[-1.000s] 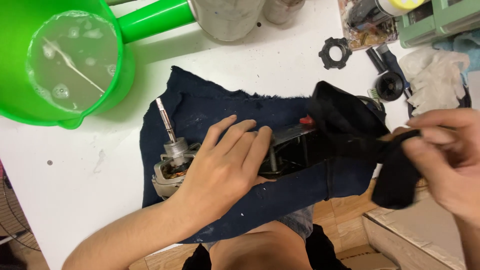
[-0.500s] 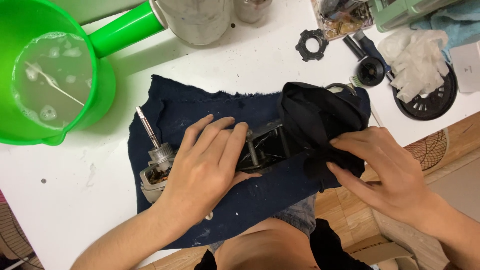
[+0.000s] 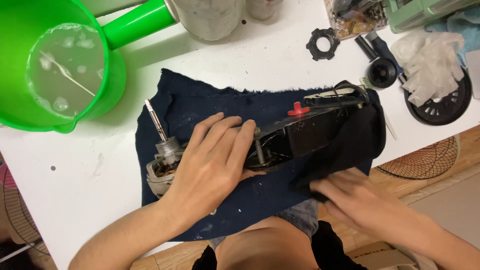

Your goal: The person cleans a disassembled motor component using a toothbrush dipped in water from a green bowl. They scrub various parts of the black casing and the silver motor assembly, then wipe the parts with a black cloth.

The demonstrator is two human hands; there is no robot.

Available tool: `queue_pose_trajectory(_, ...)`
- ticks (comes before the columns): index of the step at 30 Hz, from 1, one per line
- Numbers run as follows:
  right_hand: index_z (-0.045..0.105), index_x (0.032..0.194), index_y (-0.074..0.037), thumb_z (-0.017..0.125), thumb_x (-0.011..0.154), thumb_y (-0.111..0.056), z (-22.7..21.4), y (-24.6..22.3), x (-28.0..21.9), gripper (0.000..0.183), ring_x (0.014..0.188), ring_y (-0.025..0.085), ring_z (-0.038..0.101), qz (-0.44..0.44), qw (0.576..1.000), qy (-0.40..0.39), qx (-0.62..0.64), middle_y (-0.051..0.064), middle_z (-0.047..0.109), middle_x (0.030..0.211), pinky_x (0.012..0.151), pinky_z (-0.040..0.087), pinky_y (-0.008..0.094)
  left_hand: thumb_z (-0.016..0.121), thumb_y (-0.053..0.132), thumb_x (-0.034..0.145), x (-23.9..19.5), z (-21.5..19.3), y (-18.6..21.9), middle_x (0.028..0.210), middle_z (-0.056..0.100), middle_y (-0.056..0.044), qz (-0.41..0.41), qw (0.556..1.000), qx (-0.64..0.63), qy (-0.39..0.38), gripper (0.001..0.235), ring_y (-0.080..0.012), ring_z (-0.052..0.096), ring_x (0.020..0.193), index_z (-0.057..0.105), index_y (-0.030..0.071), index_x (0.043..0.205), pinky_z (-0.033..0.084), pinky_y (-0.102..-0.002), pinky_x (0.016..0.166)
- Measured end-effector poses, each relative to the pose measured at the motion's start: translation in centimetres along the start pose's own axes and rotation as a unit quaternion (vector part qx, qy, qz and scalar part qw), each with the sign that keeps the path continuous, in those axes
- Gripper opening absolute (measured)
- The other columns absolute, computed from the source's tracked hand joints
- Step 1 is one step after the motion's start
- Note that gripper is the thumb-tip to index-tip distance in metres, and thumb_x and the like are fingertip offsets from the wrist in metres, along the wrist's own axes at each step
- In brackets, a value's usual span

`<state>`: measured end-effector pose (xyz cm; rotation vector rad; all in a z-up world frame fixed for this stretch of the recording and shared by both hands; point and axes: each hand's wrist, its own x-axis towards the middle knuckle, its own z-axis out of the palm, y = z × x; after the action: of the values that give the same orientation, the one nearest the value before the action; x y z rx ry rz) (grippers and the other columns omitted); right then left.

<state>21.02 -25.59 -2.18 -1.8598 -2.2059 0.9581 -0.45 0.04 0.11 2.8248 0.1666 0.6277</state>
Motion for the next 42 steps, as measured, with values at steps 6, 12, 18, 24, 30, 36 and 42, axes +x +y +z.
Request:
queue_pose_trajectory(6,0.051,0.137,-0.011,0.071,0.088,-0.037,-0.4,-0.8,0.8,0.059,0.077,0.019,0.071,0.154,0.98,0.108,0.064,0.007,0.071,0.126,0.078,0.055,0.035,0.048,0.007,0.108,0.2,0.1,0.2,0.099,0.061,-0.018,0.021,0.999,0.006,0.044,0.027,-0.0314,0.063,0.101,0.059,-0.013,0.124,0.056,-0.048,0.097)
queue_pose_trajectory(12,0.062,0.126,-0.011,0.072,0.087,-0.028,-0.9,-1.6,-0.4,0.044,0.059,0.008,0.058,0.147,0.957,0.248,0.01,-0.008,0.066,0.078,0.056,0.05,0.024,0.05,0.037,0.11,0.4,0.2,-0.3,0.097,0.059,-0.016,0.009,1.0,-0.014,0.025,0.053,-0.0311,0.063,0.101,0.058,-0.012,0.126,0.053,-0.046,0.097)
queue_pose_trajectory(18,0.07,0.101,0.008,0.084,0.088,0.002,-3.3,-1.4,-2.8,0.021,0.075,0.03,0.049,0.113,0.89,0.438,-0.061,0.023,0.065,0.092,0.076,0.041,0.04,0.087,0.059,0.079,0.3,0.0,-0.6,0.101,0.064,-0.014,-0.031,0.994,-0.102,0.021,0.09,-0.0303,0.065,0.101,0.056,-0.009,0.13,0.047,-0.045,0.099)
queue_pose_trajectory(24,0.076,0.111,-0.009,0.061,0.099,-0.013,-9.1,-2.5,4.4,0.02,0.054,0.021,0.049,-0.014,0.928,0.267,-0.261,-0.003,0.057,0.062,0.057,0.035,0.037,0.049,0.034,0.099,0.6,-1.1,-1.0,0.103,0.073,-0.011,-0.152,0.938,-0.311,0.013,0.043,-0.0296,0.07,0.1,0.053,0.002,0.127,0.045,-0.044,0.097)
queue_pose_trajectory(30,0.065,0.127,-0.009,0.065,0.101,-0.011,-10.9,-1.9,11.4,0.027,0.09,0.025,0.056,-0.178,0.895,0.257,-0.317,0.005,0.059,0.1,0.077,0.041,0.038,0.029,0.034,0.109,1.0,-1.6,-1.0,0.085,0.067,-0.002,-0.185,0.918,-0.351,0.025,0.039,-0.0245,0.072,0.094,0.053,0.004,0.117,0.046,-0.04,0.09)
queue_pose_trajectory(36,0.068,0.103,-0.012,0.069,0.103,-0.024,-12.4,-2.8,12.2,0.012,0.088,0.022,0.061,-0.119,0.925,0.205,-0.296,0.0,0.063,0.094,0.088,0.041,0.041,0.048,0.018,0.105,1.1,-0.9,-1.0,0.086,0.066,-0.007,-0.13,0.954,-0.269,0.023,0.016,-0.0286,0.062,0.083,0.056,0.004,0.107,0.041,-0.042,0.077)
queue_pose_trajectory(42,0.07,0.09,-0.011,0.083,0.102,-0.02,-12.0,-2.4,9.9,0.02,0.082,0.022,0.059,-0.087,0.906,0.248,-0.332,0.0,0.064,0.084,0.081,0.037,0.039,0.055,0.009,0.102,0.8,-0.3,-0.9,0.079,0.059,-0.008,-0.071,0.982,-0.16,0.062,0.01,-0.0289,0.057,0.08,0.059,0.003,0.095,0.04,-0.041,0.078)
